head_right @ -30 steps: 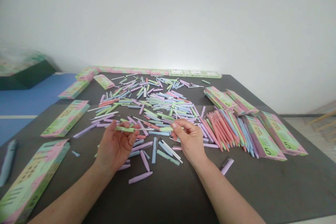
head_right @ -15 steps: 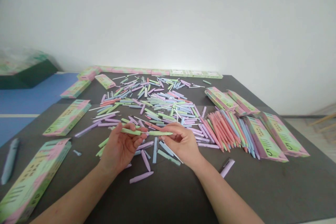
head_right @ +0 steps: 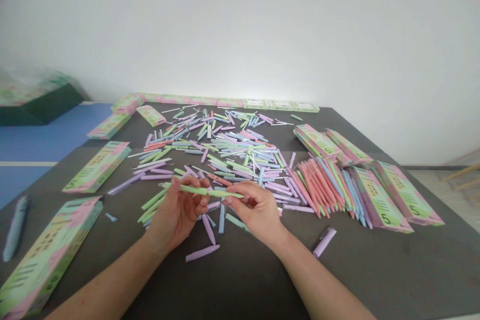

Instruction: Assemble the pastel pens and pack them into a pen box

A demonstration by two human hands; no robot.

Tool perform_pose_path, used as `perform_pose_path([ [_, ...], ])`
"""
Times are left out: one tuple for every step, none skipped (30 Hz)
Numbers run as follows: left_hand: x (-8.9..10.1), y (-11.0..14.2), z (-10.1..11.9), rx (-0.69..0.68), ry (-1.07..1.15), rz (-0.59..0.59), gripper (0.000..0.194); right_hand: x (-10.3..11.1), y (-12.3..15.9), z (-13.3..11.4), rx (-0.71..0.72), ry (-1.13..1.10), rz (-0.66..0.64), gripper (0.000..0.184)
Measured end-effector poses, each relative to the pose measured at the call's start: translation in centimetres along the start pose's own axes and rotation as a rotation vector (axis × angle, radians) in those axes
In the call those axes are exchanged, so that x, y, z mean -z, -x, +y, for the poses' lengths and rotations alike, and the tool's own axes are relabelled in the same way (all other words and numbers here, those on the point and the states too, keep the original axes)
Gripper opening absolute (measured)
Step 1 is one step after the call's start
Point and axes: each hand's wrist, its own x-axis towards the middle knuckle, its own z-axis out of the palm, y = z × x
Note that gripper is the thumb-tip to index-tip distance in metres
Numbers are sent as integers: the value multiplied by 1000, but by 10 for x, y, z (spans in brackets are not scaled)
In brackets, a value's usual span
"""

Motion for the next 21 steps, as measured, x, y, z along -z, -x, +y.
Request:
perform_pose_path([
  [0, 0, -1, -10, -2, -2, 34, -1, 0, 0, -13, -19, -3, 13],
  [1, 0, -1, -17, -3, -1, 33, -2, 1, 0, -24, -40, -3, 13],
  [1, 0, -2, -21, -5, 3, 32, -3, 1, -1, -34, -64, 3, 13],
  [1, 0, -2, -20, -10, 6, 31, -4, 2, -1, -44, -90, 13, 13],
  [2, 0, -3, -19, -16, 9, 30, -5, 2, -1, -53, -117, 26, 14],
  [2, 0, -3, -20, -23, 8, 29, -6, 2, -2, -63, -141, 37, 14],
  [2, 1, -3, -22, -33, 5, 29, -7, 2, -2, -72, -161, 46, 14],
  [2, 1, -3, -27, -45, 2, 29, -8, 2, -3, -80, -177, 51, 14],
  [1, 1, -3, -35, -57, 0, 29, -8, 2, -3, -85, -186, 53, 14],
  [1, 1, -3, -43, -70, 0, 29, -8, 2, -4, -88, -190, 52, 14],
  [0, 1, -3, -50, -81, 5, 30, -9, 2, -4, -90, -191, 51, 14],
  [0, 1, -3, -55, -90, 10, 30, -9, 2, -4, -90, -192, 48, 13],
  [0, 1, -3, -58, -99, 13, 30, -9, 2, -4, -92, -192, 46, 13],
  [0, 1, -3, -59, -105, 14, 30, -9, 3, -3, -95, -194, 45, 13],
  [0, 1, -3, -60, -110, 14, 30, -9, 3, -3, -101, -196, 45, 13],
  [1, 1, -4, -60, -113, 11, 29, -10, 4, -2, -110, -200, 42, 12],
  [1, 1, -4, -60, -114, 6, 29, -10, 4, -1, -122, -205, 38, 12],
  [2, 1, -4, -61, -115, 0, 28, -10, 5, -1, -135, -209, 31, 12],
  [2, 1, -4, -61, -114, -4, 28, -11, 6, 0, -149, -215, 26, 12],
  [2, 1, -4, -64, -113, -4, 28, -11, 6, 1, -160, -221, 21, 12],
  [2, 1, -4, -67, -115, -1, 27, -12, 6, 1, -170, -227, 17, 12],
])
